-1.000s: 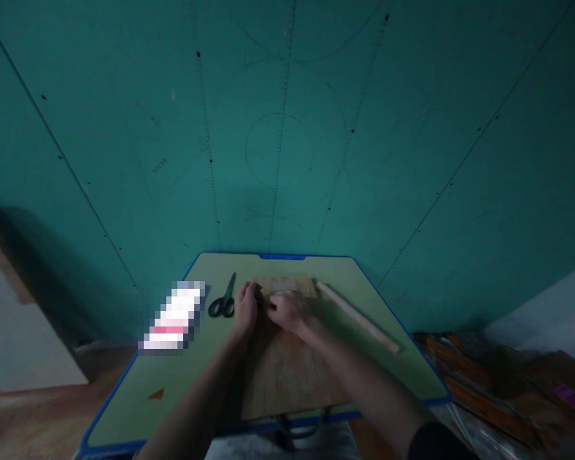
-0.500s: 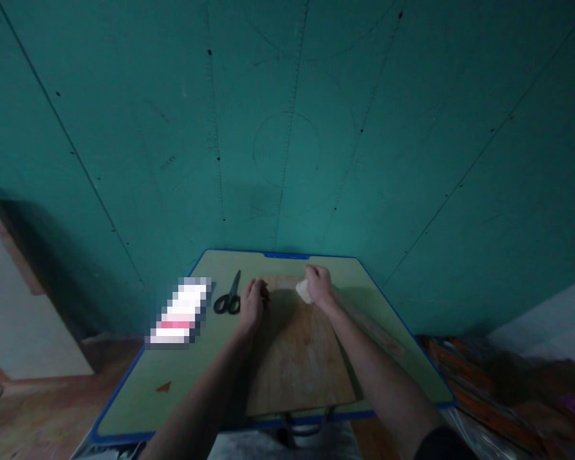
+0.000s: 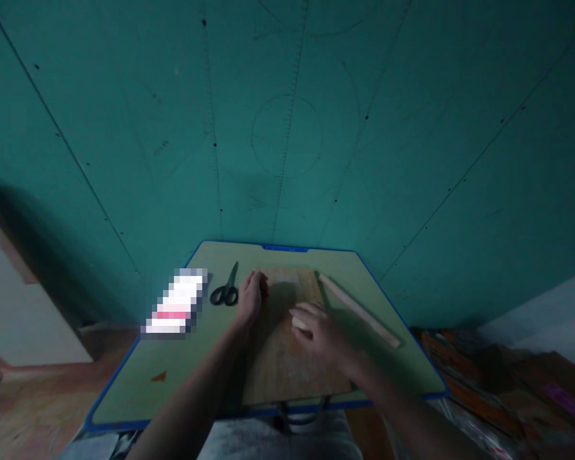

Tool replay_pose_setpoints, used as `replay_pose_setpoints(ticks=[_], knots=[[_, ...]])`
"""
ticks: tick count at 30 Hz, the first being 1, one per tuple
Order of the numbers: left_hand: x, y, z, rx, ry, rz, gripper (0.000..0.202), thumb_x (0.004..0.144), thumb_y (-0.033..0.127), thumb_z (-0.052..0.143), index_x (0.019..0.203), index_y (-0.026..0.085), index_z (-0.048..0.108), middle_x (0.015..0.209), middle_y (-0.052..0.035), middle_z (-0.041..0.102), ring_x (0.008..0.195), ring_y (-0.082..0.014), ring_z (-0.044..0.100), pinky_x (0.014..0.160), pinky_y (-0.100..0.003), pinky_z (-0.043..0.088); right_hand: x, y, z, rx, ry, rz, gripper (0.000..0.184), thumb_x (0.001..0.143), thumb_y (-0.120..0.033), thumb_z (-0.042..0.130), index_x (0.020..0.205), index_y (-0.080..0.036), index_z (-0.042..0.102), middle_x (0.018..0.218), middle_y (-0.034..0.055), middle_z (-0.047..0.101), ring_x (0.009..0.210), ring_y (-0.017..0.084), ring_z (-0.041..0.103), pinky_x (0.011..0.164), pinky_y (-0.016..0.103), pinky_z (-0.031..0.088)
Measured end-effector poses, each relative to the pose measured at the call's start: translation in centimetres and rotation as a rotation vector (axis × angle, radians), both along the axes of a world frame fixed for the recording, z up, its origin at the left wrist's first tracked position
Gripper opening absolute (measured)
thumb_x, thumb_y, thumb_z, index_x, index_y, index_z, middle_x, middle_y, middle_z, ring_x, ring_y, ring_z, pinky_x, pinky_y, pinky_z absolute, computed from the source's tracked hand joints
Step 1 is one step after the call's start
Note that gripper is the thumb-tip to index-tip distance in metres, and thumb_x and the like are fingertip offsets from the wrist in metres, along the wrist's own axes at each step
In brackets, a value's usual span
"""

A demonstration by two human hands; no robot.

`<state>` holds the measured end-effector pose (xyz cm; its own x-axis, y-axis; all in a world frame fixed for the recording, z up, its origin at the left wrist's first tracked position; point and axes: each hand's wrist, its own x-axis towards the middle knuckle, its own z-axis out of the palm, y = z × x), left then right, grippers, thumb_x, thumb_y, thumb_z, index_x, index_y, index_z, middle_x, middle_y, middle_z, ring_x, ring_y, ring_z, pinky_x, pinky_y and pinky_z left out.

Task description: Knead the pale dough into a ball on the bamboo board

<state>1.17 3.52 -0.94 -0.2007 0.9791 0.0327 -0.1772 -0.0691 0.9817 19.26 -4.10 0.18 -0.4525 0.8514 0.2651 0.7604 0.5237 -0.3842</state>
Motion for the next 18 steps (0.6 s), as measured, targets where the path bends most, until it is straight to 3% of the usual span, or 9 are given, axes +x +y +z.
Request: replay_pose_setpoints(ticks=[3, 5, 8, 12, 15, 18], knots=[[0.0, 0.1, -0.1, 0.000, -0.003, -0.009, 0.025, 0.074, 0.043, 0.047, 0.064, 0.021, 0.050, 0.050, 0.0045, 0.046, 0.043, -0.0113, 0.044, 0.039, -0.022, 0.032, 0.5, -1.3, 0.9, -0.097, -0.067, 0.020, 0.037, 0.086, -0.018, 0.056, 0.122, -0.023, 0.062, 0.115, 0.0084, 0.068, 0.110, 0.023, 0.060, 0.097, 0.037, 0.045], [0.0, 0.1, -0.1, 0.005, -0.003, -0.013, 0.025, 0.074, 0.043, 0.047, 0.063, 0.020, 0.050, 0.049, 0.0047, 0.045, 0.042, -0.0110, 0.043, 0.039, -0.021, 0.031, 0.4, -1.2, 1.2, -0.130, 0.014, -0.007, 0.038, 0.082, -0.016, 0.057, 0.119, -0.023, 0.062, 0.113, 0.0075, 0.068, 0.107, 0.022, 0.061, 0.093, 0.035, 0.046], [0.0, 0.0, -0.1, 0.016, 0.001, -0.014, 0.026, 0.075, 0.043, 0.047, 0.064, 0.020, 0.050, 0.049, 0.0052, 0.044, 0.042, -0.0105, 0.042, 0.040, -0.021, 0.031, -0.2, 0.5, 1.1, -0.131, 0.266, -0.075, 0.035, 0.080, -0.017, 0.055, 0.114, -0.022, 0.062, 0.110, 0.0064, 0.067, 0.099, 0.019, 0.063, 0.087, 0.031, 0.049], [0.1, -0.1, -0.2, 0.029, 0.014, -0.013, 0.026, 0.076, 0.043, 0.046, 0.064, 0.021, 0.050, 0.049, 0.0052, 0.044, 0.043, -0.0106, 0.042, 0.041, -0.022, 0.031, -1.8, 4.2, 0.5, -0.138, 0.485, -0.147, 0.021, 0.079, -0.018, 0.047, 0.093, -0.021, 0.063, 0.096, 0.0042, 0.068, 0.093, 0.019, 0.063, 0.084, 0.031, 0.049], [0.1, -0.1, -0.2, 0.037, 0.021, -0.017, 0.026, 0.077, 0.042, 0.045, 0.064, 0.020, 0.050, 0.049, 0.0051, 0.044, 0.043, -0.0107, 0.042, 0.041, -0.022, 0.031, -2.8, 6.0, 0.3, -0.120, 0.518, -0.223, 0.025, 0.072, -0.013, 0.043, 0.087, -0.022, 0.061, 0.091, 0.0028, 0.067, 0.089, 0.018, 0.063, 0.081, 0.030, 0.049], [0.2, 0.0, -0.3, 0.040, 0.014, -0.019, 0.025, 0.078, 0.041, 0.044, 0.064, 0.021, 0.050, 0.049, 0.0053, 0.044, 0.043, -0.0105, 0.042, 0.041, -0.022, 0.032, -3.1, 6.2, 0.7, -0.039, 0.399, -0.156, 0.020, 0.069, -0.010, 0.045, 0.076, -0.022, 0.059, 0.084, 0.0023, 0.064, 0.084, 0.018, 0.061, 0.076, 0.029, 0.047]])
